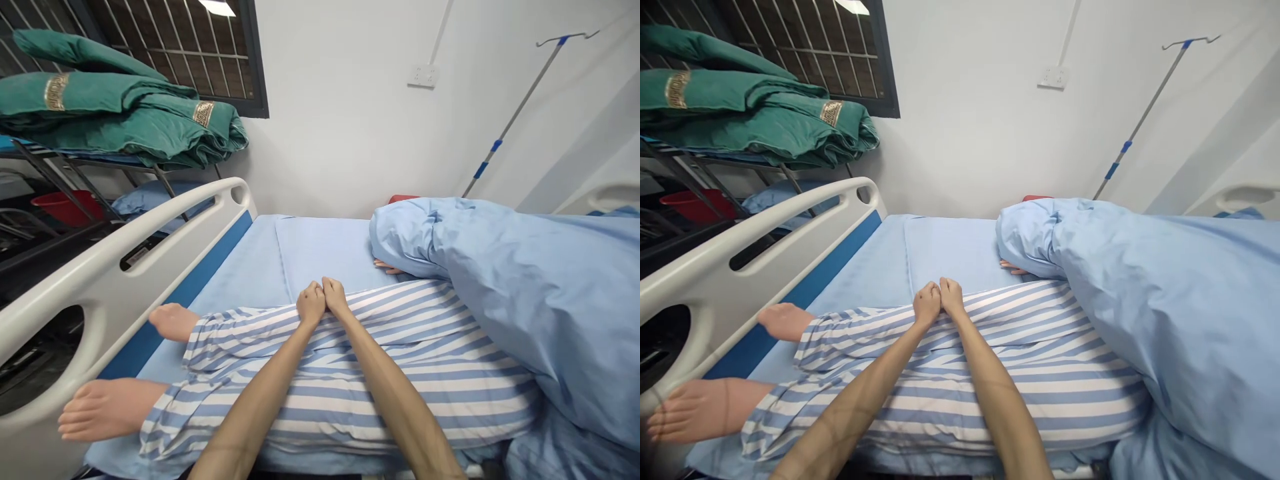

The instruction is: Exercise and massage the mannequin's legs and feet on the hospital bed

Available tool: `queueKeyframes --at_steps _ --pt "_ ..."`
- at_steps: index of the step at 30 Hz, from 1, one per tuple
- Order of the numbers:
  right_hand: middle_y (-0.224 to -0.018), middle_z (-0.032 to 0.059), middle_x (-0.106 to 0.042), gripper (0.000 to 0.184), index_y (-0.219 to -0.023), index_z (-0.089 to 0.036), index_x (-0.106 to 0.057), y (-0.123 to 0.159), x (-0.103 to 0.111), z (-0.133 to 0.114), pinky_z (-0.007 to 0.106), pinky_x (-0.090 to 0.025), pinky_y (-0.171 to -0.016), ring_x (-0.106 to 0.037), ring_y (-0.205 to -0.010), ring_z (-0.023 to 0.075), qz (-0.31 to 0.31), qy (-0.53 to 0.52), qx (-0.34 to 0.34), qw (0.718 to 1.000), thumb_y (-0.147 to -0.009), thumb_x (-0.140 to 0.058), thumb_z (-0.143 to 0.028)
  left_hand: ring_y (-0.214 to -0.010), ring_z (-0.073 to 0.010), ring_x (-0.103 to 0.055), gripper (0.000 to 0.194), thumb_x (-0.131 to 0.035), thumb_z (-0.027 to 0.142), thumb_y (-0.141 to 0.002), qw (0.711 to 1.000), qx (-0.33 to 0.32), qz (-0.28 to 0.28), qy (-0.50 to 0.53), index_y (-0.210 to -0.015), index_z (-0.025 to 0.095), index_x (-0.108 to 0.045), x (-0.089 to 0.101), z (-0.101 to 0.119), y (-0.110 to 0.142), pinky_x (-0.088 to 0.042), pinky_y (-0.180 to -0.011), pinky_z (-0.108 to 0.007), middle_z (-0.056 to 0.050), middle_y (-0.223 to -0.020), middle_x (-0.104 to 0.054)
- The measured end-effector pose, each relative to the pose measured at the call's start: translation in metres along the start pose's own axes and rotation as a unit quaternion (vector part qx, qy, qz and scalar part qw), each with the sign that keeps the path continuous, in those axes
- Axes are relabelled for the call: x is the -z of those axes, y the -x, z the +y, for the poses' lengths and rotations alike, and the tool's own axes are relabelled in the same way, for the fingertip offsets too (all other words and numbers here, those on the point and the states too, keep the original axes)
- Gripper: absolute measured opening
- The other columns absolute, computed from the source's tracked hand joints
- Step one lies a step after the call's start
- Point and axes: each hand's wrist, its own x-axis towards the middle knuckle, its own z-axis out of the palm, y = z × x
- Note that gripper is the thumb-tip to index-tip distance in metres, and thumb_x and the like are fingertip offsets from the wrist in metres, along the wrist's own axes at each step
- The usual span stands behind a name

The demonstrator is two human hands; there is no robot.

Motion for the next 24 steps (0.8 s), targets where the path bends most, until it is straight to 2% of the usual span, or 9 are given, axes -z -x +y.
queueKeyframes --at_steps 3,7,11,15,17,21,24 --pt "-0.049 -0.0047 -0.039 0.042 -0.053 -0.021 -0.037 -0.005 0.022 0.006 0.022 -0.03 -0.054 -0.039 -0.051 0.0109 0.017 -0.001 0.021 1.0 -0.089 -0.029 -0.043 -0.073 -0.0171 -0.057 0.025 -0.037 0.02 -0.083 1.0 0.011 -0.027 -0.006 -0.07 0.022 -0.058 -0.006 0.004 0.001 -0.031 -0.062 -0.026 -0.004 -0.073 -0.066" --pt "-0.048 -0.005 -0.036 0.042 -0.053 -0.021 -0.034 -0.004 0.049 0.016 0.023 -0.028 -0.053 -0.037 -0.051 0.0107 0.024 0.03 0.021 0.999 -0.088 -0.029 -0.043 -0.074 -0.0155 -0.057 0.027 -0.035 0.019 -0.082 0.999 0.008 -0.016 0.048 -0.068 0.021 -0.057 -0.015 0.014 -0.004 -0.033 -0.063 -0.025 -0.003 -0.074 -0.066" --pt "-0.05 -0.004 -0.04 0.043 -0.054 -0.021 -0.037 -0.003 0.061 0.018 0.023 -0.028 -0.053 -0.038 -0.051 0.0109 0.021 0.055 0.03 0.998 -0.09 -0.026 -0.043 -0.071 -0.0156 -0.056 0.025 -0.037 0.018 -0.079 0.997 -0.021 -0.052 0.048 -0.066 0.022 -0.057 -0.028 0.022 -0.005 -0.033 -0.062 -0.025 -0.002 -0.07 -0.065" --pt "-0.052 -0.0031 -0.043 0.041 -0.058 -0.02 -0.043 -0.002 0.073 0.023 0.024 -0.026 -0.055 -0.039 -0.054 0.0117 0.023 0.146 0.046 0.988 -0.092 -0.028 -0.04 -0.07 -0.0148 -0.056 0.024 -0.036 0.016 -0.077 0.995 -0.025 -0.059 0.08 -0.064 0.022 -0.056 -0.037 0.027 -0.005 -0.035 -0.064 -0.024 -0.001 -0.069 -0.065" --pt "-0.054 -0.0021 -0.047 0.04 -0.06 -0.02 -0.047 -0.003 0.081 0.025 0.024 -0.025 -0.056 -0.041 -0.055 0.0121 0.002 0.181 0.038 0.983 -0.092 -0.029 -0.036 -0.069 -0.0141 -0.056 0.025 -0.035 0.015 -0.077 0.993 -0.033 -0.062 0.093 -0.064 0.021 -0.055 -0.04 0.031 -0.004 -0.036 -0.065 -0.023 -0.001 -0.069 -0.065" --pt "-0.059 -0.0001 -0.054 0.037 -0.066 -0.02 -0.055 -0.008 0.1 0.027 0.025 -0.024 -0.057 -0.044 -0.057 0.0127 -0.053 0.239 0.071 0.967 -0.092 -0.034 -0.035 -0.072 -0.015 -0.056 0.025 -0.037 0.019 -0.079 0.994 -0.057 -0.076 0.05 -0.065 0.021 -0.057 -0.045 0.036 -0.003 -0.036 -0.066 -0.024 -0.002 -0.071 -0.066" --pt "-0.058 -0.0003 -0.053 0.038 -0.065 -0.02 -0.054 -0.009 0.113 0.035 0.025 -0.024 -0.057 -0.044 -0.056 0.0129 -0.024 0.243 0.058 0.968 -0.093 -0.033 -0.034 -0.071 -0.0146 -0.056 0.025 -0.037 0.017 -0.076 0.994 -0.027 -0.072 0.077 -0.063 0.021 -0.057 -0.047 0.043 -0.007 -0.037 -0.064 -0.024 -0.002 -0.07 -0.066"
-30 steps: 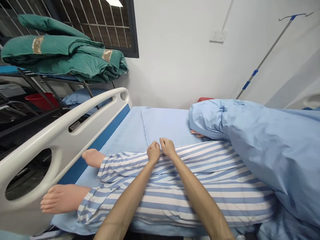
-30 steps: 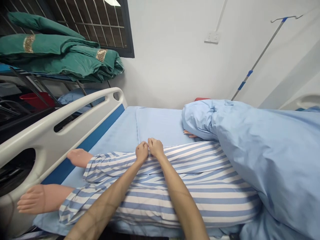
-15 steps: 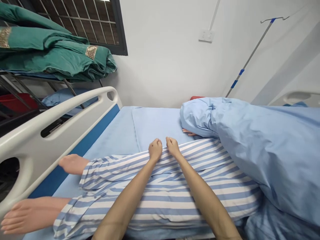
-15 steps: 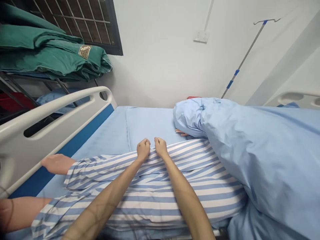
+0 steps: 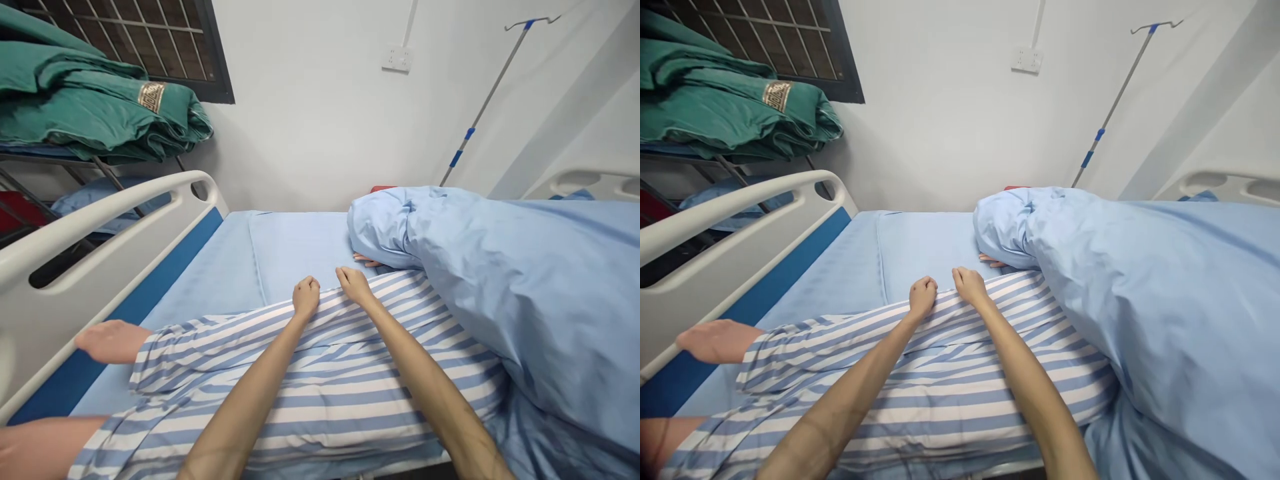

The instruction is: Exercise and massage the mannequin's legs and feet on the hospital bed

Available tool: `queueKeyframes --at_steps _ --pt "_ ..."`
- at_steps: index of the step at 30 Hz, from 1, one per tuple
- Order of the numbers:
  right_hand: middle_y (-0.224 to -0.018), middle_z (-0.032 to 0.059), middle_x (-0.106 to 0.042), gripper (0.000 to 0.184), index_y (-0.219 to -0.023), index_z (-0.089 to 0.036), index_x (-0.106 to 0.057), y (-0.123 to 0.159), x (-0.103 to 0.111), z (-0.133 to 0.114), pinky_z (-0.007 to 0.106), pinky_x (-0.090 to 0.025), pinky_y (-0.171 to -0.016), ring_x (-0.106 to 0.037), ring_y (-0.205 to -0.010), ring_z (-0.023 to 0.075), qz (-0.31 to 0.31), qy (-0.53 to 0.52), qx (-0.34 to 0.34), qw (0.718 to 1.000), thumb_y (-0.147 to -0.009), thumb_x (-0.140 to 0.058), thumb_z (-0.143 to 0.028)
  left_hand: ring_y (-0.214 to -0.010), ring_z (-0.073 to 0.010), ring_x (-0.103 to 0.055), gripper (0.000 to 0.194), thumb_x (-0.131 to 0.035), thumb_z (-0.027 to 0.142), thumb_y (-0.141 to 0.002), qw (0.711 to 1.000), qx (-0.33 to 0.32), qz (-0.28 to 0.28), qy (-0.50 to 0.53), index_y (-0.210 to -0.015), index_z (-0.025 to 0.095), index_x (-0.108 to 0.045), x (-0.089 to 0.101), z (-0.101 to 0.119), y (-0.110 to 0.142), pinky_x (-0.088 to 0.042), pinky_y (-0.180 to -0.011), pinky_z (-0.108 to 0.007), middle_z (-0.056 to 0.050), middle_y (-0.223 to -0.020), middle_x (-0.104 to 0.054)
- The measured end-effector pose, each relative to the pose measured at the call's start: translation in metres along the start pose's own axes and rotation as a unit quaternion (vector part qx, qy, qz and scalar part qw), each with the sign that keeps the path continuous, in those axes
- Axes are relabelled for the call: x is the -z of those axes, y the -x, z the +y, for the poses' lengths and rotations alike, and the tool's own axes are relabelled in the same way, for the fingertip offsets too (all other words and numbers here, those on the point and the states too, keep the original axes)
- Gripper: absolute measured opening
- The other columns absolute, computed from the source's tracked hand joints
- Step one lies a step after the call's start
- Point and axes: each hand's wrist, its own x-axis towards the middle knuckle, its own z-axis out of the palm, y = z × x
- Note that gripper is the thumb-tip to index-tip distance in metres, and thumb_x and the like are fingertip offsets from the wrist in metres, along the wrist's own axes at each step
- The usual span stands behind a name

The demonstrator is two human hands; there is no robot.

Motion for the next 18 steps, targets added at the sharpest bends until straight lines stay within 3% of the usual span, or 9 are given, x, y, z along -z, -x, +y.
queueKeyframes --at_steps 5,10,15,18 --pt "-0.053 -0.0025 -0.048 0.041 -0.059 -0.02 -0.046 0.004 -0.003 0.018 0.023 -0.027 -0.056 -0.044 -0.055 0.0123 0.046 -0.099 -0.039 0.993 -0.091 -0.029 -0.038 -0.066 -0.0135 -0.056 0.026 -0.035 0.017 -0.075 0.995 -0.024 -0.004 0.092 -0.063 0.02 -0.057 -0.019 0.034 -0.006 -0.039 -0.064 -0.023 -0.001 -0.062 -0.062" --pt "-0.053 -0.0026 -0.046 0.042 -0.057 -0.021 -0.042 0.001 0.005 0.032 0.023 -0.029 -0.055 -0.041 -0.055 0.0121 0.119 -0.14 -0.065 0.981 -0.09 -0.029 -0.042 -0.073 -0.0162 -0.057 0.025 -0.038 0.017 -0.077 0.997 -0.025 -0.071 0.025 -0.065 0.02 -0.06 -0.049 0.067 -0.001 -0.039 -0.067 -0.025 -0.004 -0.072 -0.067" --pt "-0.051 -0.0023 -0.045 0.043 -0.056 -0.021 -0.042 -0.002 0.014 0.046 0.024 -0.031 -0.053 -0.041 -0.053 0.0127 0.153 -0.185 -0.112 0.964 -0.089 -0.028 -0.044 -0.075 -0.0156 -0.058 0.026 -0.037 0.017 -0.08 0.997 -0.035 -0.053 0.05 -0.067 0.02 -0.059 -0.063 0.085 -0.001 -0.039 -0.068 -0.025 -0.004 -0.074 -0.067" --pt "-0.055 -0.0005 -0.051 0.043 -0.061 -0.02 -0.05 -0.002 0.02 0.056 0.024 -0.034 -0.057 -0.044 -0.055 0.0137 0.18 -0.173 -0.11 0.962 -0.09 -0.028 -0.044 -0.075 -0.0162 -0.058 0.026 -0.037 0.016 -0.079 0.996 -0.039 -0.071 0.039 -0.067 0.02 -0.059 -0.071 0.089 0.0 -0.039 -0.067 -0.025 -0.005 -0.074 -0.067"
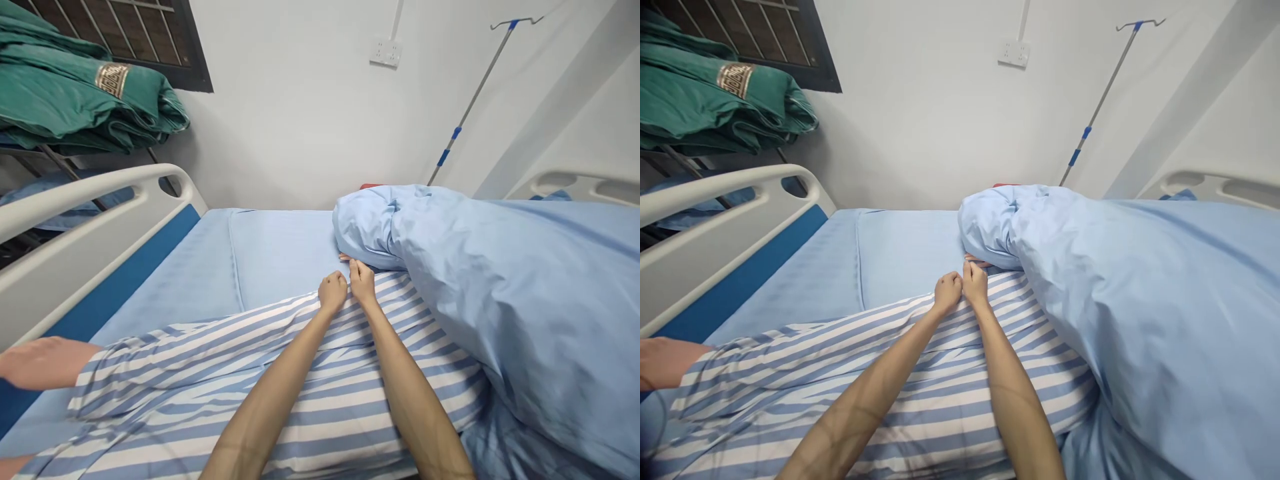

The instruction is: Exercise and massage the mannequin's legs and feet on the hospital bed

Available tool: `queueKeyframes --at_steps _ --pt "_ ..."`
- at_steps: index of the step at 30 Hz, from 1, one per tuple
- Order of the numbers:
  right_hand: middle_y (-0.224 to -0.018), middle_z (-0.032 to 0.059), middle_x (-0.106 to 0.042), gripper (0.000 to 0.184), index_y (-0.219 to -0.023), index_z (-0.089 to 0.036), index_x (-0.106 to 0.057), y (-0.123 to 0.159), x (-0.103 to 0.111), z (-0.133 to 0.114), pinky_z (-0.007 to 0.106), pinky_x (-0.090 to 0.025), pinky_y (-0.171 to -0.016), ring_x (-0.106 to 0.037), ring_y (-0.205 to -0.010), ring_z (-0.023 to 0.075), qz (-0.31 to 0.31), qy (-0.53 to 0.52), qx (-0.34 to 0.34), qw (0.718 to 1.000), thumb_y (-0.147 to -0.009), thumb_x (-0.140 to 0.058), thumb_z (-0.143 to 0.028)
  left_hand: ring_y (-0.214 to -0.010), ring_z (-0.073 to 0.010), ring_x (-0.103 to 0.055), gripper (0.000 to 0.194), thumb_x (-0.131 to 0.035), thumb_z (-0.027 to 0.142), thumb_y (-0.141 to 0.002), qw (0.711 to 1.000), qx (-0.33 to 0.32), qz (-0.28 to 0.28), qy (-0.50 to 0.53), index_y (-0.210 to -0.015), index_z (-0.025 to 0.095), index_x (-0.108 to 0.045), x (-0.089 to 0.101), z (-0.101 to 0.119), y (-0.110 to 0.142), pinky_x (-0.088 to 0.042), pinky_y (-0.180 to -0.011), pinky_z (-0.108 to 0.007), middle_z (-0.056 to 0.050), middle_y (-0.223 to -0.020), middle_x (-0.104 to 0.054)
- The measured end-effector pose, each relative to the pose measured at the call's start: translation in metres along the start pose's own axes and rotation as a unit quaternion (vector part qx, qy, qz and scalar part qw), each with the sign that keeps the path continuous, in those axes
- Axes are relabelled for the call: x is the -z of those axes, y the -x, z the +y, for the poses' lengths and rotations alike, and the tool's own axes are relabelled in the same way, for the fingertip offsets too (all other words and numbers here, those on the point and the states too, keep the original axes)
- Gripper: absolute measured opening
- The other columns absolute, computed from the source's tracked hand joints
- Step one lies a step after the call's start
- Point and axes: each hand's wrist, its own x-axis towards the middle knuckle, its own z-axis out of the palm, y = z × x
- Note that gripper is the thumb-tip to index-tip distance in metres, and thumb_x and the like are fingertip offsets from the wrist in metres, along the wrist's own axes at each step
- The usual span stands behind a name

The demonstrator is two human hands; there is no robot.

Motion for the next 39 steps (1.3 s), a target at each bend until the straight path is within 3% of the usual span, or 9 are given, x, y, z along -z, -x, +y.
queueKeyframes --at_steps 7,12,16,21,25,31,33,36,39 --pt "-0.06 0.0029 -0.057 0.045 -0.068 -0.018 -0.058 -0.006 0.013 0.008 0.025 -0.033 -0.058 -0.048 -0.057 0.0152 -0.019 0.049 0.007 0.999 -0.091 -0.027 -0.041 -0.072 -0.0143 -0.058 0.027 -0.036 0.017 -0.08 0.999 -0.003 0.004 0.053 -0.067 0.02 -0.059 -0.013 0.013 -0.002 -0.039 -0.066 -0.024 -0.003 -0.073 -0.066" --pt "-0.063 0.0056 -0.059 0.043 -0.077 -0.017 -0.062 -0.01 0.032 0.003 0.025 -0.03 -0.058 -0.048 -0.058 0.0156 0.047 0.151 0.04 0.987 -0.091 -0.028 -0.039 -0.078 -0.0169 -0.059 0.027 -0.037 0.016 -0.08 1.0 -0.021 -0.015 0.003 -0.069 0.02 -0.061 -0.016 0.006 0.001 -0.04 -0.072 -0.026 -0.006 -0.078 -0.068" --pt "-0.061 0.0082 -0.06 0.044 -0.07 -0.016 -0.06 -0.017 0.046 0.024 0.026 -0.027 -0.057 -0.047 -0.057 0.0165 0.135 0.186 -0.029 0.973 -0.09 -0.027 -0.038 -0.077 -0.0163 -0.059 0.027 -0.038 0.014 -0.077 0.998 -0.038 -0.025 0.036 -0.065 0.021 -0.06 -0.017 0.0 0.003 -0.041 -0.073 -0.026 -0.005 -0.075 -0.068" --pt "-0.062 0.0092 -0.062 0.045 -0.067 -0.016 -0.06 -0.019 0.045 0.045 0.027 -0.026 -0.057 -0.046 -0.059 0.0175 0.157 0.186 -0.074 0.967 -0.089 -0.029 -0.039 -0.06 -0.0125 -0.055 0.023 -0.038 0.012 -0.072 0.982 0.022 -0.067 0.173 -0.059 0.019 -0.056 -0.007 -0.003 -0.005 -0.042 -0.061 -0.023 -0.001 -0.057 -0.06" --pt "-0.066 0.0111 -0.063 0.043 -0.069 -0.015 -0.062 -0.018 0.044 0.044 0.029 -0.023 -0.057 -0.044 -0.058 0.0177 0.15 0.222 -0.063 0.961 -0.089 -0.031 -0.036 -0.048 -0.0093 -0.048 0.02 -0.037 0.013 -0.069 0.967 0.055 -0.033 0.247 -0.059 0.017 -0.054 0.047 -0.039 -0.008 -0.038 -0.053 -0.021 0.002 -0.049 -0.053" --pt "-0.07 0.0139 -0.064 0.042 -0.079 -0.012 -0.066 -0.014 0.042 0.046 0.03 -0.024 -0.058 -0.046 -0.059 0.0194 0.136 0.269 -0.074 0.951 -0.09 -0.032 -0.033 -0.054 -0.0108 -0.049 0.019 -0.038 0.018 -0.068 0.991 0.032 0.072 0.106 -0.057 0.018 -0.052 0.192 -0.146 0.035 -0.038 -0.058 -0.022 0.003 -0.051 -0.052" --pt "-0.073 0.0153 -0.065 0.042 -0.082 -0.012 -0.068 -0.013 0.041 0.045 0.03 -0.025 -0.058 -0.048 -0.06 0.0202 0.129 0.291 -0.074 0.945 -0.09 -0.032 -0.033 -0.057 -0.0117 -0.05 0.02 -0.037 0.019 -0.069 0.992 0.049 0.11 0.046 -0.055 0.019 -0.051 0.228 -0.181 0.055 -0.038 -0.061 -0.022 0.002 -0.053 -0.053" --pt "-0.077 0.0171 -0.067 0.044 -0.087 -0.012 -0.069 -0.011 0.042 0.039 0.031 -0.027 -0.058 -0.053 -0.063 0.0219 0.105 0.336 -0.083 0.932 -0.091 -0.03 -0.033 -0.061 -0.013 -0.052 0.023 -0.036 0.019 -0.073 0.986 0.079 0.136 -0.056 -0.058 0.02 -0.054 0.255 -0.218 0.078 -0.036 -0.063 -0.023 0.001 -0.057 -0.057" --pt "-0.076 0.0172 -0.066 0.044 -0.091 -0.013 -0.069 -0.011 0.042 0.027 0.031 -0.029 -0.058 -0.056 -0.065 0.0232 0.043 0.399 -0.104 0.91 -0.091 -0.031 -0.036 -0.07 -0.0153 -0.055 0.026 -0.036 0.021 -0.079 0.969 0.111 0.145 -0.169 -0.068 0.021 -0.059 0.258 -0.23 0.086 -0.033 -0.065 -0.025 -0.002 -0.069 -0.064"
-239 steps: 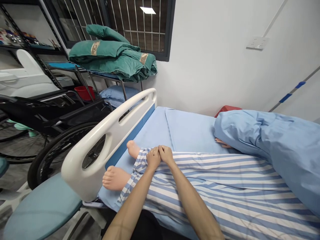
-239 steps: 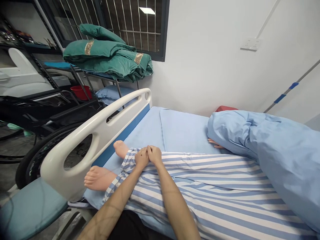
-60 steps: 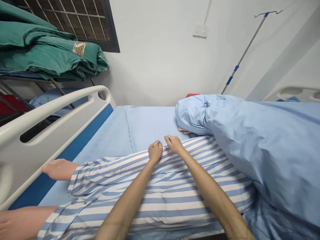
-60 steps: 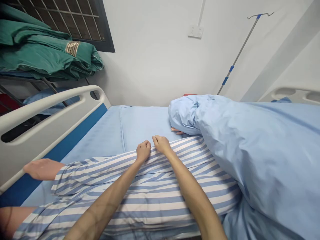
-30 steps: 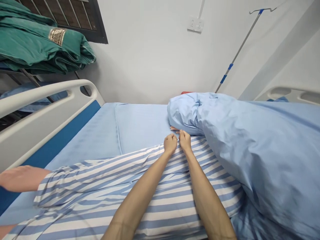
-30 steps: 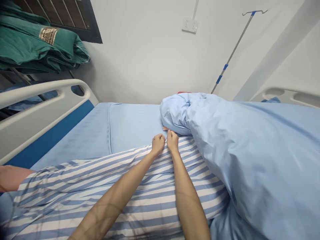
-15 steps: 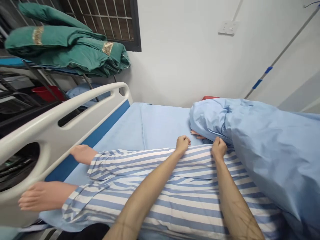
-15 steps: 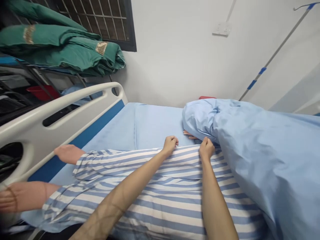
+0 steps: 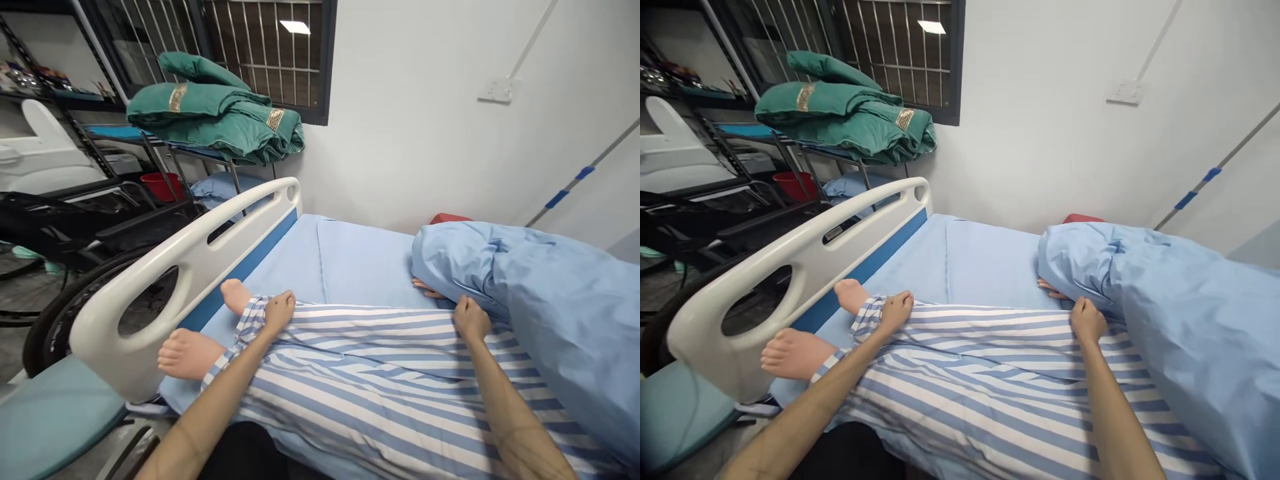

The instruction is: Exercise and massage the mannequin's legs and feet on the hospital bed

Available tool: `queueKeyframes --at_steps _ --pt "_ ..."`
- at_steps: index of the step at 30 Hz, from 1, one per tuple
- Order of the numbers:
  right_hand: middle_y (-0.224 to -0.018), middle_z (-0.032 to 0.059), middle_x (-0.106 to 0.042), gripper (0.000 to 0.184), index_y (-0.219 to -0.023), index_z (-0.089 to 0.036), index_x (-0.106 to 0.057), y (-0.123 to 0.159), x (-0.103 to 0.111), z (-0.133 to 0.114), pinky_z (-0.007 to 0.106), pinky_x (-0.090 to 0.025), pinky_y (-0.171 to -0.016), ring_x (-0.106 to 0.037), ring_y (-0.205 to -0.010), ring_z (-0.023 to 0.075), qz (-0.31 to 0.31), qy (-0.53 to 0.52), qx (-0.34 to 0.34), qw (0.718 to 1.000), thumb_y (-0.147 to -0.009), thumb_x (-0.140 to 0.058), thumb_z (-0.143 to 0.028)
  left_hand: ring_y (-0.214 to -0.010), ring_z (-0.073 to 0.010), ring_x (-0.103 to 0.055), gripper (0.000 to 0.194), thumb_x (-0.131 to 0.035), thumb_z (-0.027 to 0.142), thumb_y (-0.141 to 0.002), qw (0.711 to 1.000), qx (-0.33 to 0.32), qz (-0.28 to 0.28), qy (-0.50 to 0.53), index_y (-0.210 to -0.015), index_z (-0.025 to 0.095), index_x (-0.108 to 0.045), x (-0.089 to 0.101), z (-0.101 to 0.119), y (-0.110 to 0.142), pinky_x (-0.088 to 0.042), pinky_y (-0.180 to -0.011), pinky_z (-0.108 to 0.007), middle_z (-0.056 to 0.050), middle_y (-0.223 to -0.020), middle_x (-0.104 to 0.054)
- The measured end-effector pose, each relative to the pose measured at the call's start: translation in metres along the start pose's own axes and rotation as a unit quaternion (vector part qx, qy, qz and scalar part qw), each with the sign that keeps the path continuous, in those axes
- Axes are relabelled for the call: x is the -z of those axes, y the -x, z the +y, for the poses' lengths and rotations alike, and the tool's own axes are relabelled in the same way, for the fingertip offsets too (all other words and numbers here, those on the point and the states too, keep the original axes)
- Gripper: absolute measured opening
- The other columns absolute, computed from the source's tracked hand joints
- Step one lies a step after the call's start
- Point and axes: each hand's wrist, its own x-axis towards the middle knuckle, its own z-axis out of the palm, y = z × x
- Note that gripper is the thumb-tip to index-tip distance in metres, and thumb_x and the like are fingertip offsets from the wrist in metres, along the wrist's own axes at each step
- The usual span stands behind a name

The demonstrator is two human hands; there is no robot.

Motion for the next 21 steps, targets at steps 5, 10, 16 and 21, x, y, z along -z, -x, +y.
queueKeyframes --at_steps 5,10,16,21 --pt "-0.07 0.0135 -0.063 0.04 -0.09 -0.013 -0.066 0.04 0.009 -0.066 0.028 -0.029 -0.058 -0.054 -0.061 0.0196 -0.016 -0.012 0.077 0.997 -0.091 -0.032 -0.035 -0.075 -0.0186 -0.058 0.029 -0.034 0.026 -0.085 0.995 0.034 0.005 -0.093 -0.08 0.023 -0.063 -0.004 0.008 0.003 -0.029 -0.062 -0.027 -0.005 -0.08 -0.068" --pt "-0.06 0.0027 -0.057 0.04 -0.069 -0.019 -0.056 0.151 -0.011 -0.203 0.026 -0.027 -0.057 -0.047 -0.055 0.0139 -0.115 -0.234 0.307 0.915 -0.092 -0.028 -0.035 -0.077 -0.0192 -0.06 0.028 -0.036 0.026 -0.085 0.995 0.014 -0.003 -0.095 -0.082 0.023 -0.063 -0.006 0.002 0.005 -0.029 -0.062 -0.027 -0.006 -0.082 -0.069" --pt "-0.054 -0.001 -0.048 0.042 -0.059 -0.022 -0.043 0.247 -0.043 -0.303 0.025 -0.027 -0.054 -0.043 -0.054 0.0137 -0.204 -0.377 0.281 0.859 -0.092 -0.023 -0.041 -0.076 -0.0179 -0.059 0.028 -0.035 0.024 -0.082 0.999 0.046 -0.003 0.02 -0.071 0.021 -0.06 0.001 0.007 -0.009 -0.034 -0.064 -0.026 -0.006 -0.076 -0.067" --pt "-0.054 -0.0017 -0.046 0.041 -0.058 -0.022 -0.041 0.238 -0.048 -0.307 0.024 -0.032 -0.053 -0.043 -0.054 0.0136 -0.254 -0.48 0.2 0.816 -0.089 -0.024 -0.042 -0.068 -0.0133 -0.056 0.026 -0.033 0.019 -0.077 0.979 0.064 0.04 0.19 -0.062 0.02 -0.053 -0.009 0.034 -0.018 -0.038 -0.065 -0.022 -0.003 -0.067 -0.063"
